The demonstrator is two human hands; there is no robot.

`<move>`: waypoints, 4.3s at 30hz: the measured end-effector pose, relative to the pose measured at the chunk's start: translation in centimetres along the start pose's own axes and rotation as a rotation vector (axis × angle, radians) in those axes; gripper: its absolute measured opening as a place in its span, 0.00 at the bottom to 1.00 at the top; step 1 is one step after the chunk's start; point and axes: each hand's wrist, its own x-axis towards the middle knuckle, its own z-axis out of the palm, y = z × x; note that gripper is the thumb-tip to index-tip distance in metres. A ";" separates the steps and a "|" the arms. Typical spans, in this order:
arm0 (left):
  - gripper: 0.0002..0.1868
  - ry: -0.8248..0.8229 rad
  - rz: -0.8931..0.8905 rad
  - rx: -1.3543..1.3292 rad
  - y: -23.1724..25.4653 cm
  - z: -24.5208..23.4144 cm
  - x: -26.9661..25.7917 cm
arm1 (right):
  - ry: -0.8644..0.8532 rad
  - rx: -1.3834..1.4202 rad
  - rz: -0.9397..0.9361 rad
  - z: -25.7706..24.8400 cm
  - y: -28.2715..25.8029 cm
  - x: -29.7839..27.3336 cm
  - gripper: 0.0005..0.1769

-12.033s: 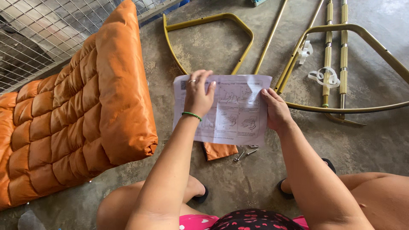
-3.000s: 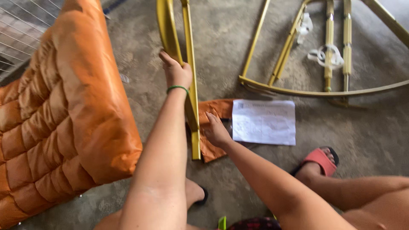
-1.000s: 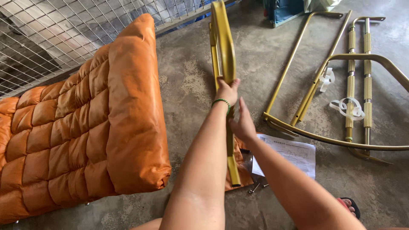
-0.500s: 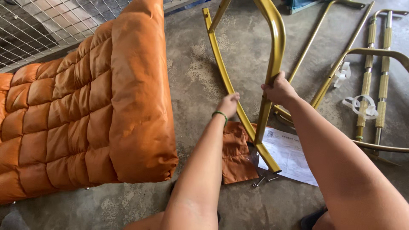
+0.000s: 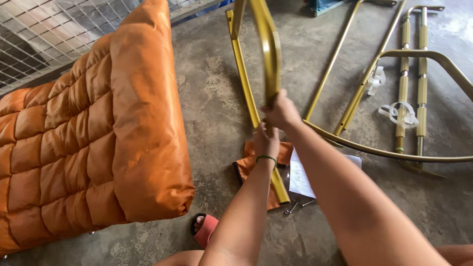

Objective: The person assembles a yellow metal chair frame by attaching black rubber feet to the legs and connecting the frame pieces. They consult an instruction sheet and place the assembled frame under an orange cushion.

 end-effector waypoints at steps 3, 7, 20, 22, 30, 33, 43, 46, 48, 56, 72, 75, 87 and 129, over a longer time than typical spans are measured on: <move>0.30 0.163 0.058 -0.014 0.5 -2.0 -0.6 | -0.029 0.049 -0.013 1.6 -3.2 -1.0 0.30; 0.30 0.207 0.205 0.008 0.3 -4.0 -0.2 | -0.068 0.140 0.102 1.8 -5.9 -1.7 0.28; 0.35 0.239 0.135 -0.183 -0.4 -4.6 -0.1 | -0.029 0.104 0.042 2.8 -6.7 -3.6 0.33; 0.35 0.225 0.090 -0.136 -0.8 -5.1 0.2 | -0.056 0.113 0.040 2.7 -6.7 -3.2 0.34; 0.28 0.294 0.215 0.164 -1.9 -8.3 2.3 | -0.369 0.579 -0.058 4.6 0.1 1.8 0.22; 0.27 0.317 0.216 0.229 -2.0 -9.3 2.9 | -0.344 0.800 0.023 5.9 5.0 2.1 0.24; 0.22 0.260 0.228 0.105 -1.9 -8.3 3.6 | -0.070 0.910 -0.267 9.6 2.1 -3.5 0.27; 0.20 0.191 0.210 0.043 -1.9 -7.5 3.8 | -0.030 0.791 -0.329 7.9 -2.4 -3.0 0.33; 0.19 0.161 0.204 -0.001 -1.6 -7.2 3.9 | -0.010 0.615 -0.144 6.7 -4.1 -2.8 0.29; 0.28 0.141 0.395 0.298 -3.8 -10.6 2.1 | -0.014 0.317 -0.133 6.3 -3.2 -1.9 0.16; 0.38 0.589 -0.229 0.737 -8.5 -27.4 -4.1 | -0.090 0.139 -0.041 5.1 -1.8 -5.3 0.22; 0.45 0.730 -0.542 0.538 -12.1 -28.9 -4.7 | -0.100 0.129 0.013 5.5 -1.8 -6.6 0.23; 0.31 0.271 -0.556 0.118 -21.6 -21.5 4.4 | -0.072 0.053 0.059 3.5 -1.0 -8.3 0.25; 0.29 0.103 0.431 -0.127 0.6 -3.8 -1.5 | -0.273 -0.442 -0.066 18.9 24.5 -4.7 0.63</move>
